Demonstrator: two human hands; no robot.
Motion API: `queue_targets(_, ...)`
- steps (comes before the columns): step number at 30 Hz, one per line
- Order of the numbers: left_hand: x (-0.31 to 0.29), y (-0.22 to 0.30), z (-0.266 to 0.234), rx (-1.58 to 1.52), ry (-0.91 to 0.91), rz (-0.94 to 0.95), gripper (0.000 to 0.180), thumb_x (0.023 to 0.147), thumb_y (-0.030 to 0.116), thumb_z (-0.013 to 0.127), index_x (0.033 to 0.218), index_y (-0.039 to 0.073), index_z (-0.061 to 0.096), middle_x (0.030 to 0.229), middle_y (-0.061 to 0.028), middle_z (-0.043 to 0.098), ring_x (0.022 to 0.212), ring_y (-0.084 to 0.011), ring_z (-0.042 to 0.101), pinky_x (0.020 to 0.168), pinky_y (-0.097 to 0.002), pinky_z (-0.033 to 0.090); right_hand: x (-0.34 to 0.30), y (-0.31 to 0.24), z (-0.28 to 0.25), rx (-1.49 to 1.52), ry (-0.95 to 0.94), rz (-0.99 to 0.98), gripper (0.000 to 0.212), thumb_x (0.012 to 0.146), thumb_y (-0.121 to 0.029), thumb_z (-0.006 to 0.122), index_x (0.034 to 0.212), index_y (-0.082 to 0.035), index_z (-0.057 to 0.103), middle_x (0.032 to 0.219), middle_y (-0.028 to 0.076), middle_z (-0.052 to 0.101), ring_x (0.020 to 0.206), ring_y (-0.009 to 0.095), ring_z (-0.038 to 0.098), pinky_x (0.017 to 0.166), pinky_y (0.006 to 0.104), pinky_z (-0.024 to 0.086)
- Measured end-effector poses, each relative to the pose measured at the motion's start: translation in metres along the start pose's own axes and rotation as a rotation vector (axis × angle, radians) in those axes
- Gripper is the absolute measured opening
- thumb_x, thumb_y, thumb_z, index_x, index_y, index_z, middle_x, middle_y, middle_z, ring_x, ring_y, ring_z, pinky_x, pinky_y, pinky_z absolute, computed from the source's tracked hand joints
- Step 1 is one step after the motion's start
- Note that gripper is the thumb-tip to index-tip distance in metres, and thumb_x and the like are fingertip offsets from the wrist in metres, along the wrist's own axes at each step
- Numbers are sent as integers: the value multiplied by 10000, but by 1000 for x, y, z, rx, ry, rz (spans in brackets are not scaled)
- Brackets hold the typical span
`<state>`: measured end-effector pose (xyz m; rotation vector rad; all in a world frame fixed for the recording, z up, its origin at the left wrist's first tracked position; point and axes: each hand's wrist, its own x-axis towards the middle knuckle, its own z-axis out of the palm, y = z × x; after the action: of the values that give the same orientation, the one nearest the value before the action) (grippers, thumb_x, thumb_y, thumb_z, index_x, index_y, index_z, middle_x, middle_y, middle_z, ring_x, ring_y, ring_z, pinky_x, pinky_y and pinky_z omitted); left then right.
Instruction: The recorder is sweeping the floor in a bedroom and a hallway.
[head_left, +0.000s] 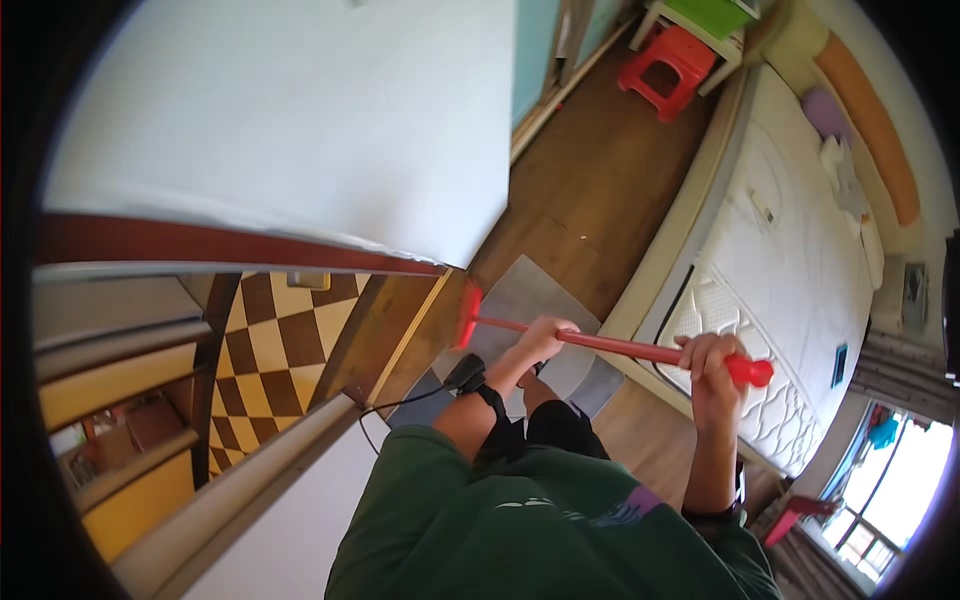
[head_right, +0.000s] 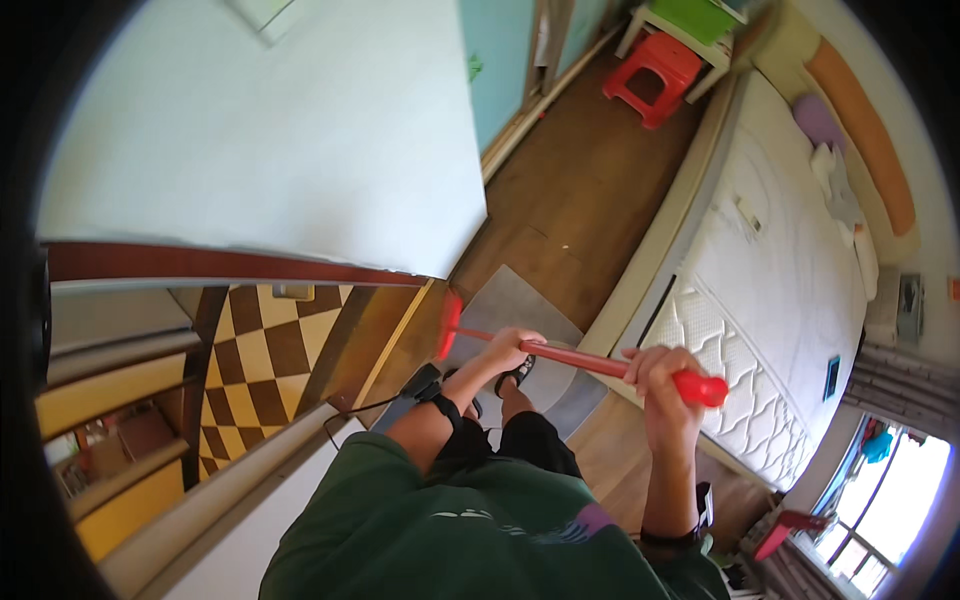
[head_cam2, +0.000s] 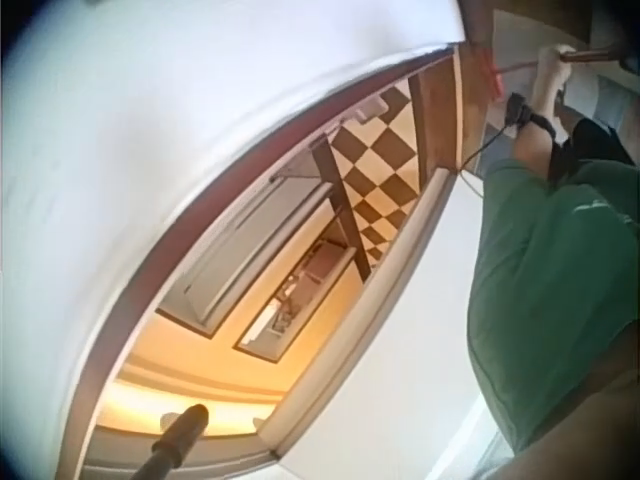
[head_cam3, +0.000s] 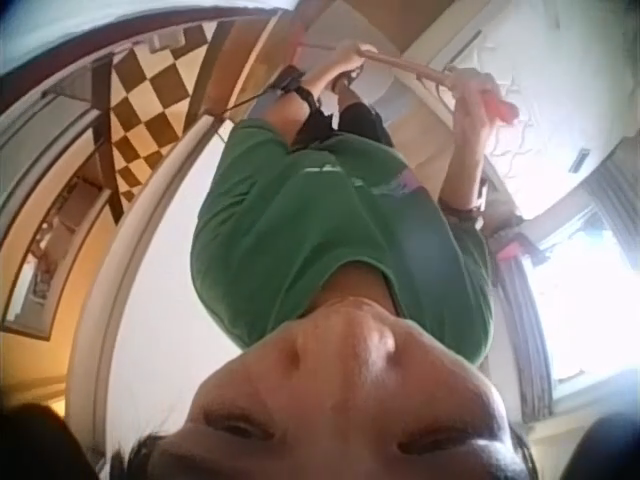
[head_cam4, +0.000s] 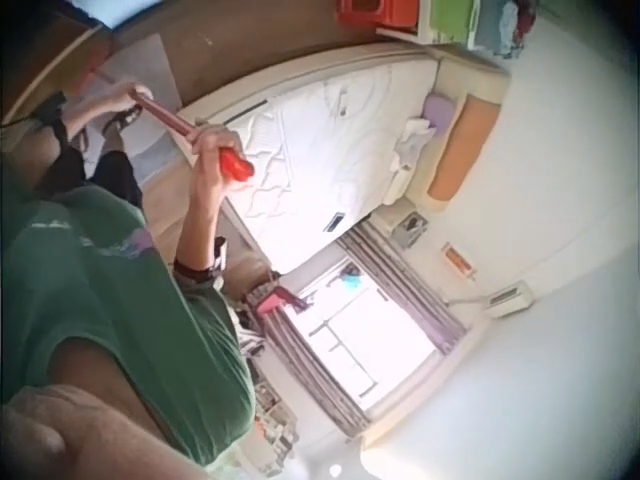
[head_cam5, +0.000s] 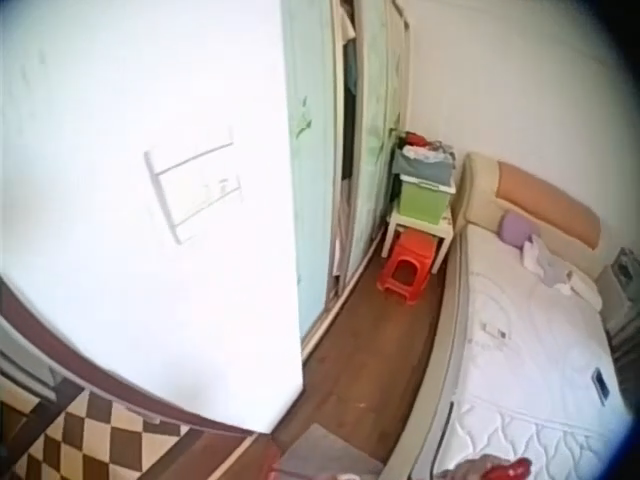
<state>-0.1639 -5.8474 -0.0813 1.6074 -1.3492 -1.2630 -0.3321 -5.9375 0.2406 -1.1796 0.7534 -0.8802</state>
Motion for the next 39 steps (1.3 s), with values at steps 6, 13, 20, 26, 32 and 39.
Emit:
queue_targets(6,31,7,-1,-26,159,42,230,815,65,588,995,110,724,945,-122,711,900,-303,683,789,-397,532,-18,-6,29,-281,-129,-113,228,912,-161,582,711,-90,500,640,42,509,655,209,538,933,529,448)
queue_targets(13,-106,48,-48,9,418,26,223,770,73,642,974,124,715,903,-119,709,845,-321,680,757,-416,526,-12,-60,97,-97,-369,-239,288,944,-272,570,736,-118,445,612,-4,439,589,149,466,915,456,454)
queue_targets(20,-340,-125,-61,84,944,-347,253,723,102,681,972,110,725,912,-132,707,875,-336,668,778,-431,518,-67,86,237,-71,-959,277,69,892,-59,611,827,-35,604,909,139,661,925,293,632,974,513,455)
queue_targets(26,-397,-229,-90,165,922,-663,242,748,145,668,980,163,733,907,-127,697,912,-342,654,817,-438,509,-128,119,343,-204,-1171,349,40,848,31,631,849,1,605,939,138,669,1092,326,611,954,427,461)
queue_targets(32,-326,-189,-179,-65,1194,-318,258,791,108,610,1006,185,731,902,-122,690,934,-328,643,840,-456,479,-133,73,394,-486,-1279,-33,71,825,28,656,830,2,589,879,143,671,1047,338,641,924,409,482)
queue_targets(39,-349,-123,-198,34,1338,-112,217,724,51,639,913,122,719,812,-125,676,822,-334,647,718,-427,486,-124,-2,426,-298,-1230,-143,161,844,-134,682,764,-32,586,812,145,671,950,355,670,905,496,495)
